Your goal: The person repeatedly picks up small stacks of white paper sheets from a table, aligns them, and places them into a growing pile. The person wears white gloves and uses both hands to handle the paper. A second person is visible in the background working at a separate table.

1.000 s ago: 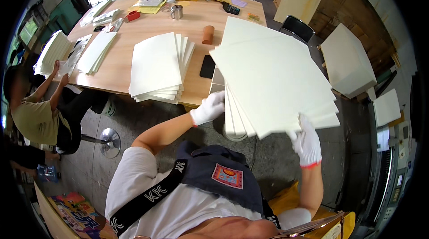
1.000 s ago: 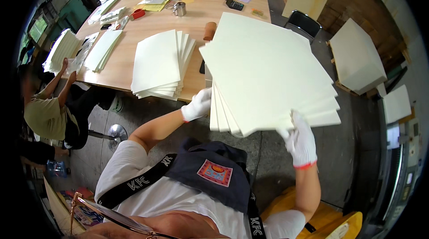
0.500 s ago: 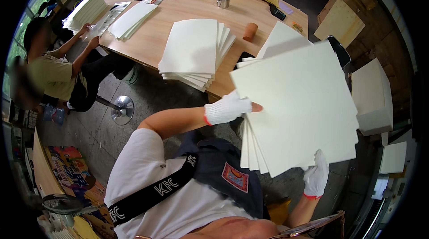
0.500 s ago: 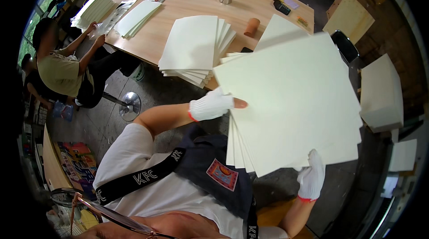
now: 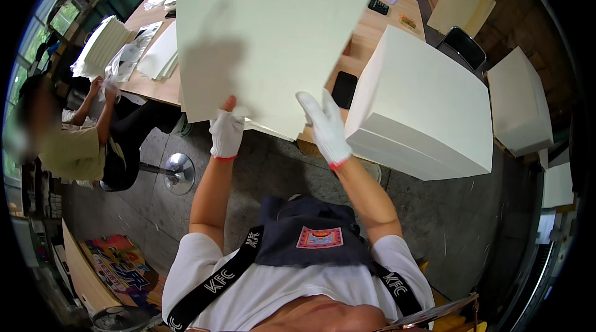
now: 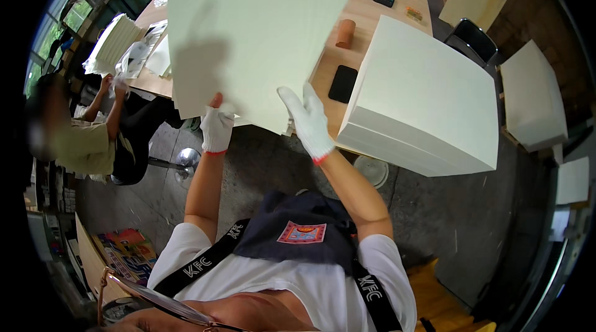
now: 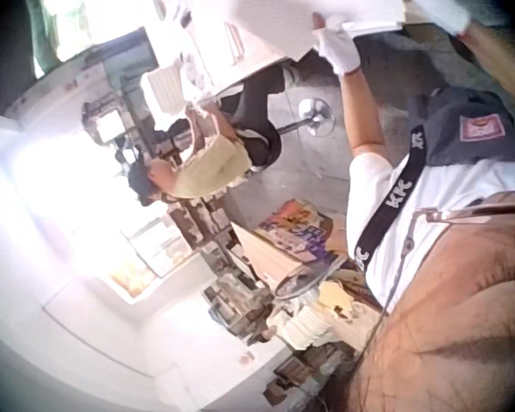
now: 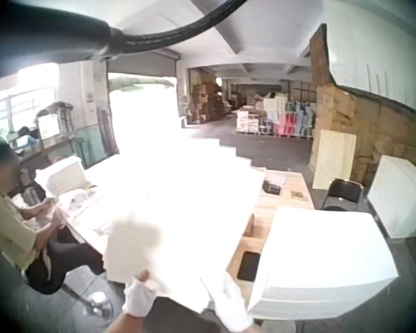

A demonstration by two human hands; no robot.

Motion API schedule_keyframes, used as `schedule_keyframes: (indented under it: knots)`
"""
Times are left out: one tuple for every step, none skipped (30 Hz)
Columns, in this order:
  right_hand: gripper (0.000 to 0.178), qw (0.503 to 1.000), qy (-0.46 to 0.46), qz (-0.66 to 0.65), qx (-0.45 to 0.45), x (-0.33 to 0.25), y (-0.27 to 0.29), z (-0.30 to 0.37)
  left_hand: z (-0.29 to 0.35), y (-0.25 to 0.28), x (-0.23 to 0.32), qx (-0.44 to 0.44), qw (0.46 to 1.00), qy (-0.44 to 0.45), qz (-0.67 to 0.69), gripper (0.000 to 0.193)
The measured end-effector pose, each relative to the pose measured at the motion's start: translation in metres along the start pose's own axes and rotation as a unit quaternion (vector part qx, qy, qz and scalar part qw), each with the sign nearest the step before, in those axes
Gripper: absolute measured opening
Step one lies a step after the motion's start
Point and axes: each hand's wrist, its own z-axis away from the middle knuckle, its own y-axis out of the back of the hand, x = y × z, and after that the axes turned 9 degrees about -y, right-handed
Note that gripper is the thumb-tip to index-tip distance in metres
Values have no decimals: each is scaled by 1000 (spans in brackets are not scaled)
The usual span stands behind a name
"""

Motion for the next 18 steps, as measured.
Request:
schedule_keyframes:
  knots:
    - [60, 1000, -23, -13, 12, 21, -2, -24, -11, 5, -9, -7, 1000, -12, 0, 27]
    - [61, 998, -45, -27, 24, 45, -2, -48, -22, 14, -21, -15, 1000, -23, -1, 25]
    - [62, 996, -67, -40, 33, 70, -2, -68, -37, 56, -44, 8, 1000, 16, 11, 22]
    - [60, 993, -93, -43, 53, 103, 5, -86, -47, 68, -60, 49, 994, 44, -86, 27]
    - [58, 990, -118, -42, 65, 134, 10, -103, -57, 98, -94, 96, 987, 31, -123, 29]
    - [56, 985, -144, -44, 88, 159, 18, -116, -61, 107, -110, 123, 983, 41, -128, 28]
    - [53, 984, -139, -55, 99, 177, 17, -122, -63, 117, -123, 156, 978, 45, -132, 26]
    - [51, 981, -132, -72, 123, 196, 23, -124, -53, 105, -124, 167, 977, 75, -106, 21]
    - [49, 979, -128, -81, 135, 197, 20, -121, -46, 102, -123, 189, 974, 95, -76, 17]
    - [47, 977, -143, -104, 121, 195, 20, -122, -48, 110, -127, 176, 978, 93, -60, 18]
    - [46, 973, -158, -127, 108, 192, 22, -123, -50, 118, -129, 164, 981, 91, -44, 19]
    - [44, 969, -172, -150, 93, 183, 20, -121, -52, 125, -132, 151, 984, 87, -27, 20]
    - [44, 966, -188, -148, 100, 174, 18, -118, -51, 121, -130, 157, 983, 89, -28, 21]
    - [43, 962, -204, -147, 107, 166, 16, -111, -47, 117, -128, 163, 982, 91, -28, 21]
    - [42, 959, -216, -147, 112, 160, 14, -107, -45, 112, -124, 166, 982, 91, -28, 21]
    - [42, 958, -212, -157, 111, 161, 14, -108, -47, 114, -125, 159, 982, 96, -24, 22]
    - [42, 958, -208, -167, 109, 165, 14, -110, -49, 118, -127, 153, 983, 100, -19, 22]
    - [42, 957, -203, -177, 107, 168, 15, -112, -51, 116, -125, 145, 984, 104, -15, 23]
